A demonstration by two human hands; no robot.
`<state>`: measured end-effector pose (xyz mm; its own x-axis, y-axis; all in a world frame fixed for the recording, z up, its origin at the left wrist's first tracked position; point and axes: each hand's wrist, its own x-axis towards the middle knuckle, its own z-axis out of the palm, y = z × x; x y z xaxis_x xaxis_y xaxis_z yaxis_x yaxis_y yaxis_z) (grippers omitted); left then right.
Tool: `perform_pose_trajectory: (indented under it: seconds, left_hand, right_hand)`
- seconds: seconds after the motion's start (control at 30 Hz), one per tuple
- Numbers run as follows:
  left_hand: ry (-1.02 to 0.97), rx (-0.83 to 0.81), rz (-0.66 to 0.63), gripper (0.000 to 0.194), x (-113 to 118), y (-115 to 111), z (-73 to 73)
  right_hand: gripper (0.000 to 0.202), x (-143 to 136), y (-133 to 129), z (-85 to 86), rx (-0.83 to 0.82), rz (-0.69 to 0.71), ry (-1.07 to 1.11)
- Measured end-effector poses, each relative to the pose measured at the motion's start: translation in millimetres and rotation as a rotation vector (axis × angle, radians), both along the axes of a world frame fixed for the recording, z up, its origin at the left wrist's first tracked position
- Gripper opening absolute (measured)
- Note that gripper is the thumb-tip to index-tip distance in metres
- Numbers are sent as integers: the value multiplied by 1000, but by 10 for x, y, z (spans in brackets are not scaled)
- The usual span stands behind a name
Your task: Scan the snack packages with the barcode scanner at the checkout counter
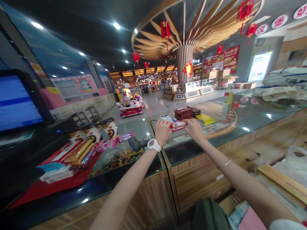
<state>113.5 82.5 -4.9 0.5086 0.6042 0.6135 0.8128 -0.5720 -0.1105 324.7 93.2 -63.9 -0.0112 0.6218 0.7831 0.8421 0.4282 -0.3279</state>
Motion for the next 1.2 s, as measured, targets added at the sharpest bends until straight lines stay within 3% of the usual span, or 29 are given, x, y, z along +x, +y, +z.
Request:
perform_pose_trajectory:
  seconds: [0.17,0.37,0.53,0.73,0.83,1.2]
  left_hand:
    - [-10,-13,-7,22,85,79,-145]
    - [-49,-9,21,13,138,106,-250]
    - [-76,-44,9,2,170,120,-318]
    - [-162,-109,45,12,151,151,-364]
    - [-171,-107,39,9,142,178,-392]
    - [-51,-279,5,15,84,109,-418]
  right_hand:
    - [35,148,14,-173,-70,133,94]
    - [23,223,9,-224,-183,229,175]
    - [23,221,28,-229,-260,220,250]
    - [26,210,66,-212,-346,236,209]
    - [25,214,83,-213,-421,240,140]
    - [16,207,83,-239,-464,294,112]
